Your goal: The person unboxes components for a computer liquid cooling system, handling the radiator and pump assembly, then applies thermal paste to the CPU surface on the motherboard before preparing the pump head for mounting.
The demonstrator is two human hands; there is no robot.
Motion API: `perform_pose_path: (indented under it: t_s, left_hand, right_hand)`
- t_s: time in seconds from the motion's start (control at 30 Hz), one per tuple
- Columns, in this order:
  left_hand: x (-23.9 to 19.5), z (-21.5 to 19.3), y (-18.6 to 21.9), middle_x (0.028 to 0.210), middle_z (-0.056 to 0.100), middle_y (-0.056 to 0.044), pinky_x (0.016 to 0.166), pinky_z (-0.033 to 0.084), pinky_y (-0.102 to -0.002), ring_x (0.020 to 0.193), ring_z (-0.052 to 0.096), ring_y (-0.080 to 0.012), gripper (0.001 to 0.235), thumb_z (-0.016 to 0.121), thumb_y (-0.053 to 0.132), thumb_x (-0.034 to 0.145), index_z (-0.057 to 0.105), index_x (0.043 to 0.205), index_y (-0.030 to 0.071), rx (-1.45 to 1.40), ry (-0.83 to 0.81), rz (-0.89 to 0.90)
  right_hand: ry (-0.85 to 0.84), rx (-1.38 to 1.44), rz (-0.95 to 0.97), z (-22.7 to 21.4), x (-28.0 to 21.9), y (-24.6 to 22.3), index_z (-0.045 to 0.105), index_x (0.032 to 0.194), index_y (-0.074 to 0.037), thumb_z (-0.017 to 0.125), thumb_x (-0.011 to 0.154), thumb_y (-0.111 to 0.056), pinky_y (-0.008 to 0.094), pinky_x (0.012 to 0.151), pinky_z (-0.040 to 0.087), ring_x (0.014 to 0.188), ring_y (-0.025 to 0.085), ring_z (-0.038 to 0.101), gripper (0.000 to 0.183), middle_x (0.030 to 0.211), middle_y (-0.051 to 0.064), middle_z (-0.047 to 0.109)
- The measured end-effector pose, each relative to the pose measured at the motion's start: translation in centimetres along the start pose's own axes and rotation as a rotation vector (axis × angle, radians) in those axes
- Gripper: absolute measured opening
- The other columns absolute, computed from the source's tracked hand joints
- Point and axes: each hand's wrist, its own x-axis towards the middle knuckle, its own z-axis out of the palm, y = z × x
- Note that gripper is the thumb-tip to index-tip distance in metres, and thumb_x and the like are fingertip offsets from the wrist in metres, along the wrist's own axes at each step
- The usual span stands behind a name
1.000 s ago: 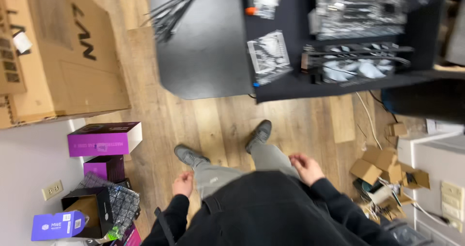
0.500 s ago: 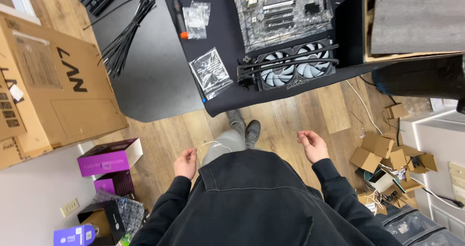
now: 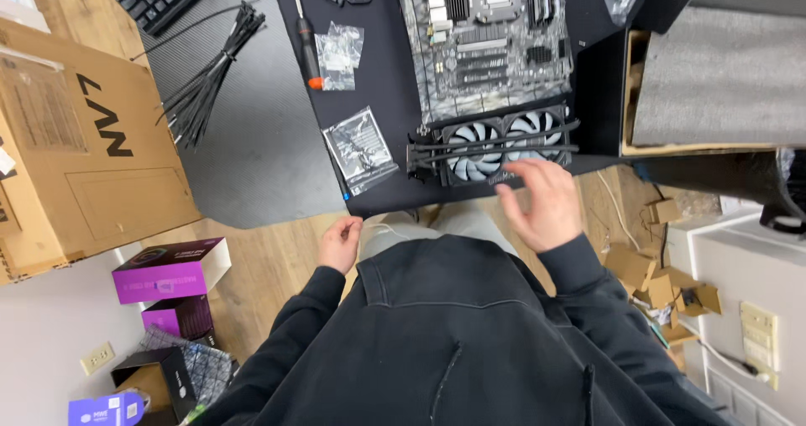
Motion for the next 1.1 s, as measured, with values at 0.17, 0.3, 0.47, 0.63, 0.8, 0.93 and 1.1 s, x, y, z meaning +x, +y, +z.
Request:
perform_pose_path:
  t_s: [0.17, 0.3, 0.47, 0.63, 0.8, 0.93, 1.1]
  left_hand:
    - [-1.1, 2.1, -1.6, 0.096, 0.079, -0.005, 0.087, 0.06, -0.037, 0.094, 0.074, -0.0244, 0.018, 0.068, 0.029, 0.097, 0.08, 0.107, 0.022, -0.049, 0.019, -0.072]
    - [-3.0, 3.2, -0.8, 0.098, 0.08, -0.005, 0.088, 0.06, -0.034, 0.097, 0.075, -0.024, 0.018, 0.068, 0.028, 0.097, 0.081, 0.108, 0.021, -0.109, 0.157, -0.147]
    - [-7.1, 7.2, 0.2, 0.097, 0.08, -0.003, 0.087, 0.061, -0.038, 0.097, 0.076, -0.0233, 0.02, 0.065, 0.028, 0.098, 0.08, 0.108, 0.02, -0.201, 0.271, -0.288]
    - [-10.1, 12.1, 1.3, 0.102, 0.08, -0.006, 0.092, 0.06, -0.04, 0.103, 0.074, -0.0267, 0.022, 0.063, 0.027, 0.1, 0.079, 0.111, 0.016, -0.33, 0.291, -0.361]
    - [-9.2, 15.2, 5.4, 0.102, 0.08, -0.006, 0.093, 0.059, -0.042, 0.105, 0.074, -0.0291, 0.023, 0.063, 0.034, 0.099, 0.078, 0.111, 0.021, -0.268, 0.24, -0.263]
    - [-5.2, 19.8, 6.2, 0.103, 0.079, -0.006, 0.095, 0.058, -0.045, 0.107, 0.073, -0.0302, 0.024, 0.065, 0.039, 0.098, 0.078, 0.114, 0.025, -0.18, 0.243, -0.184]
    - [-7.2, 19.1, 13.1, 0.144, 0.058, -0.026, 0.111, 0.049, -0.056, 0.132, 0.058, -0.0429, 0.084, 0.074, 0.035, 0.088, 0.034, 0.158, 0.011, 0.118, 0.277, -0.01]
  right_hand:
    - [-0.211, -0.15, -0.296, 5.0, 7.6, -2.3, 0.068, 0.126, -0.011, 0.073, 0.086, -0.053, 0.043, 0.1, 0.047, 0.119, 0.029, 0.063, 0.059, 0.12, 0.01, 0.068]
    - [-0.65, -0.398, -0.344, 13.1, 10.1, 0.1, 0.065, 0.127, -0.006, 0.068, 0.08, -0.07, 0.048, 0.096, 0.048, 0.109, 0.035, 0.069, 0.08, 0.116, 0.016, 0.072]
    - [-0.937, -0.32, -0.319, 13.6, 11.9, 0.0, 0.064, 0.111, -0.002, 0.067, 0.087, -0.059, 0.052, 0.067, 0.06, 0.085, 0.04, 0.074, 0.062, 0.09, 0.019, 0.072]
    - [-0.915, -0.132, -0.266, 4.9, 12.7, -2.7, 0.069, 0.104, -0.006, 0.072, 0.087, -0.054, 0.053, 0.075, 0.059, 0.09, 0.043, 0.074, 0.052, 0.092, 0.019, 0.074]
    - [-0.753, 0.303, -0.178, -3.0, 13.3, -1.7, 0.065, 0.084, -0.001, 0.081, 0.088, -0.035, 0.042, 0.061, 0.052, 0.065, 0.037, 0.069, 0.038, 0.064, 0.016, 0.064]
    - [-0.635, 0.397, -0.164, -8.2, 12.7, -1.7, 0.057, 0.073, -0.006, 0.089, 0.078, -0.033, 0.037, 0.056, 0.046, 0.052, 0.03, 0.056, 0.042, 0.054, 0.011, 0.053]
    - [-0.605, 0.798, -0.076, -15.0, 10.8, -3.6, 0.058, 0.067, -0.011, 0.087, 0.08, -0.021, 0.018, 0.05, 0.033, 0.051, 0.007, 0.043, 0.034, 0.048, -0.001, 0.046]
